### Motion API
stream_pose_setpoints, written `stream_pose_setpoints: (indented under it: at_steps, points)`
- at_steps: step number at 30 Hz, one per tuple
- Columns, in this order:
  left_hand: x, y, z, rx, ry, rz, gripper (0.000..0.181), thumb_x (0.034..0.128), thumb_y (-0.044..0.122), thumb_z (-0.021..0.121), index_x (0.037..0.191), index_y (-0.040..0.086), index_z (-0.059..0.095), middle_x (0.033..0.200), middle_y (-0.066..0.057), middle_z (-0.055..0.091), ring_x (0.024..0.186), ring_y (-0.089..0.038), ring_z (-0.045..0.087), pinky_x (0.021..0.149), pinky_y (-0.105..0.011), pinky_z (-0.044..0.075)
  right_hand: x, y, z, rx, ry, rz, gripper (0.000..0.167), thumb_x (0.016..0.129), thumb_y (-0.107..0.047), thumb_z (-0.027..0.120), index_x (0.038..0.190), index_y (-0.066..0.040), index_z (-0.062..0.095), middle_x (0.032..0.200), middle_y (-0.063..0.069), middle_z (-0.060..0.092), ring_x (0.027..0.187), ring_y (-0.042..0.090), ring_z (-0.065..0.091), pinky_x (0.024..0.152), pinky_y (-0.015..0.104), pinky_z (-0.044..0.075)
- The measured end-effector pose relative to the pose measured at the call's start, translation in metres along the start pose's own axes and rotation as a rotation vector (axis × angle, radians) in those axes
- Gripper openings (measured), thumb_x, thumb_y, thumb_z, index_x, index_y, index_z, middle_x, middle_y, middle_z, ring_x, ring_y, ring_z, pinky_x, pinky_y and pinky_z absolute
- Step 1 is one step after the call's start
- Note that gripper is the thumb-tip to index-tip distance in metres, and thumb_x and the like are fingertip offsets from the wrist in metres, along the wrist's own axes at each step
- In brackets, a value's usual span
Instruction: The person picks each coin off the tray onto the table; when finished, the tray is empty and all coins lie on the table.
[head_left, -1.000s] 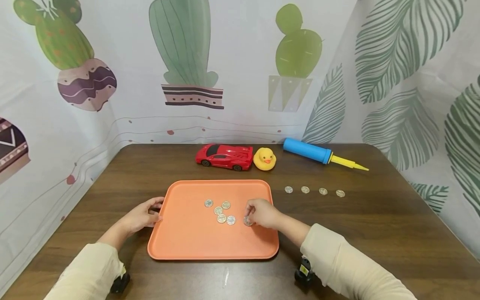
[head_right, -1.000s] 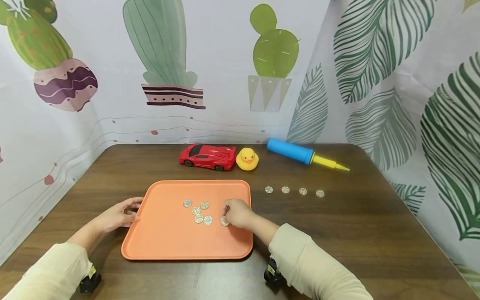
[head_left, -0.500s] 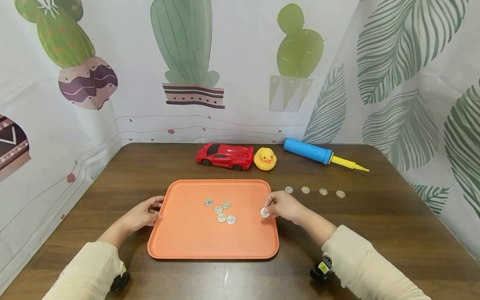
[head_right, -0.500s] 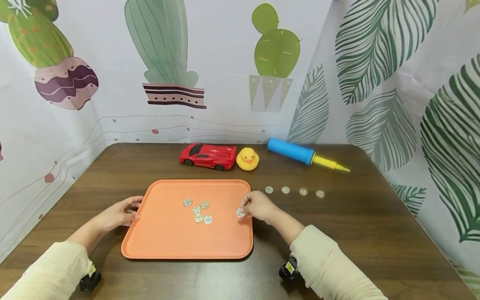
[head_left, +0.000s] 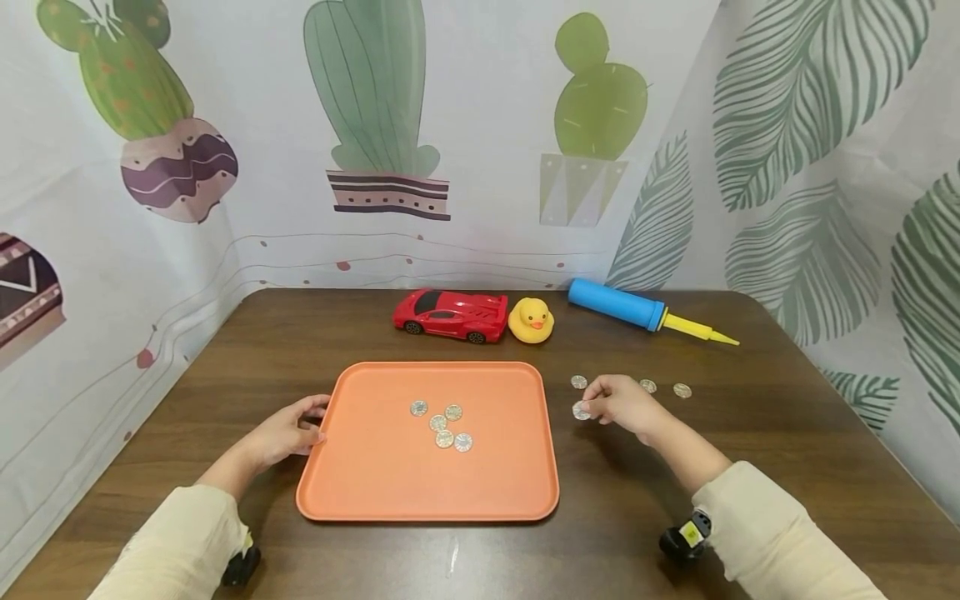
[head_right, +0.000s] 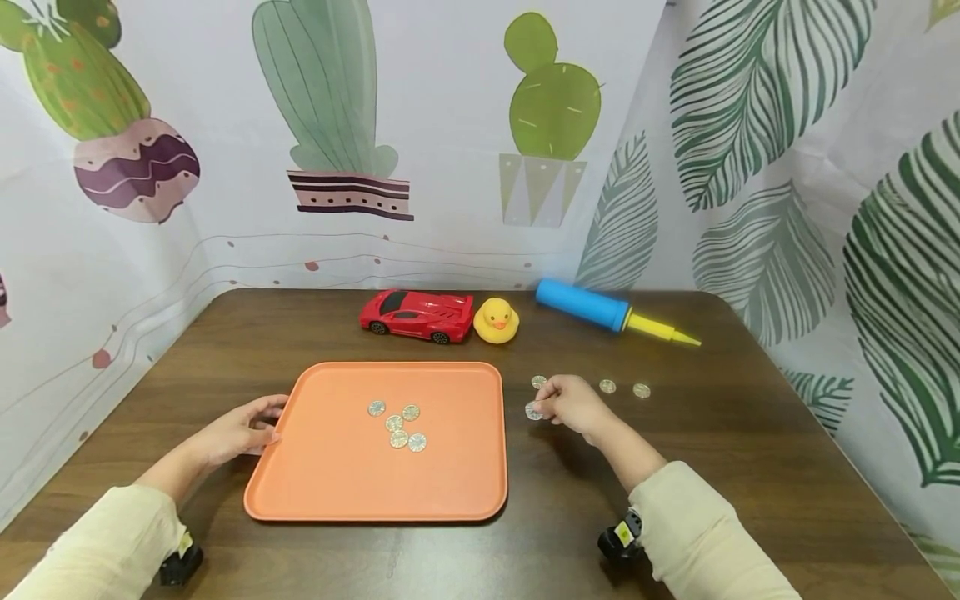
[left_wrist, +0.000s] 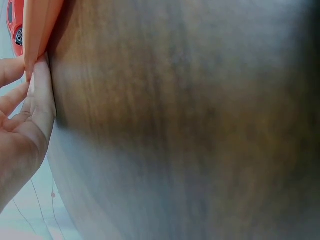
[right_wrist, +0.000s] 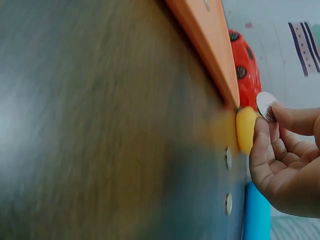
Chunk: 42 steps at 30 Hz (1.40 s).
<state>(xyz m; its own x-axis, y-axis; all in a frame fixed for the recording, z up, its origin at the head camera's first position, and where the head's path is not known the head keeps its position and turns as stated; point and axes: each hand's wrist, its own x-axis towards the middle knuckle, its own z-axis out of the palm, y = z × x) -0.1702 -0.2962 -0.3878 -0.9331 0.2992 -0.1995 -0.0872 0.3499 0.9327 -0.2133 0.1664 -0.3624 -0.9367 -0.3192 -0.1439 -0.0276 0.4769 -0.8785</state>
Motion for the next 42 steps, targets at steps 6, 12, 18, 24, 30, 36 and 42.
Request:
stream_pose_setpoints:
  at_steps: [6, 12, 18, 24, 30, 36, 42]
  points:
    - [0.0, 0.0, 0.0, -0.001, -0.001, 0.004, 0.059, 0.0773, -0.008, 0.048, 0.126, -0.016, 0.016, 0.111, -0.032, 0.03, 0.084, -0.022, 0.051, 0.069, -0.039, 0.048, -0.001, 0.014, -0.011, -0.004, 0.039, 0.033, 0.013, 0.081, -0.005, 0.055, 0.086, 0.007, 0.052, 0.095, 0.023, 0.052, 0.071, 0.016, 0.051, 0.063, 0.031, 0.046]
    - [0.001, 0.0, 0.0, 0.001, 0.002, 0.005, 0.059, 0.0769, -0.009, 0.048, 0.126, -0.016, 0.016, 0.112, -0.032, 0.029, 0.084, -0.021, 0.051, 0.068, -0.038, 0.048, 0.002, 0.025, -0.012, -0.017, 0.042, 0.022, 0.016, 0.082, -0.007, 0.054, 0.087, 0.009, 0.051, 0.077, 0.014, 0.055, 0.069, 0.019, 0.052, 0.06, 0.032, 0.046]
    - [0.002, 0.0, 0.0, 0.013, 0.006, 0.002, 0.059, 0.077, -0.008, 0.048, 0.126, -0.016, 0.016, 0.112, -0.032, 0.029, 0.085, -0.023, 0.051, 0.069, -0.038, 0.048, 0.012, 0.042, -0.01, -0.018, 0.016, -0.089, 0.014, 0.079, -0.01, 0.058, 0.078, 0.002, 0.05, 0.067, 0.009, 0.053, 0.06, 0.018, 0.051, 0.052, 0.029, 0.045]
    - [0.001, 0.001, 0.002, 0.026, 0.018, -0.001, 0.059, 0.0774, -0.008, 0.048, 0.126, -0.016, 0.017, 0.112, -0.032, 0.03, 0.084, -0.023, 0.051, 0.069, -0.038, 0.048, 0.018, 0.034, -0.003, -0.165, 0.06, -0.019, 0.01, 0.076, -0.002, 0.057, 0.076, 0.003, 0.049, 0.064, 0.008, 0.05, 0.057, 0.017, 0.048, 0.048, 0.027, 0.043]
    - [-0.001, 0.001, 0.002, 0.03, 0.026, 0.0, 0.058, 0.0781, -0.008, 0.048, 0.126, -0.016, 0.017, 0.112, -0.032, 0.03, 0.085, -0.022, 0.051, 0.069, -0.038, 0.048, 0.024, 0.026, 0.004, -0.398, 0.093, -0.014, 0.014, 0.072, 0.0, 0.063, 0.068, -0.002, 0.049, 0.055, 0.003, 0.047, 0.048, 0.012, 0.044, 0.043, 0.024, 0.039]
    - [-0.001, 0.0, 0.002, 0.039, 0.027, 0.0, 0.057, 0.0788, -0.007, 0.048, 0.126, -0.016, 0.017, 0.112, -0.032, 0.03, 0.085, -0.022, 0.051, 0.069, -0.037, 0.048, 0.027, 0.025, 0.005, -0.547, 0.076, -0.038, 0.017, 0.072, -0.006, 0.066, 0.066, -0.004, 0.051, 0.061, 0.002, 0.048, 0.055, 0.015, 0.043, 0.049, 0.026, 0.038]
    - [-0.001, -0.002, 0.002, 0.008, 0.013, 0.004, 0.057, 0.0788, -0.009, 0.047, 0.126, -0.017, 0.016, 0.112, -0.032, 0.03, 0.086, -0.024, 0.05, 0.07, -0.038, 0.048, 0.024, 0.027, 0.005, -0.526, 0.081, -0.026, 0.015, 0.073, -0.008, 0.065, 0.068, -0.003, 0.052, 0.068, 0.004, 0.048, 0.059, 0.017, 0.044, 0.051, 0.028, 0.038]
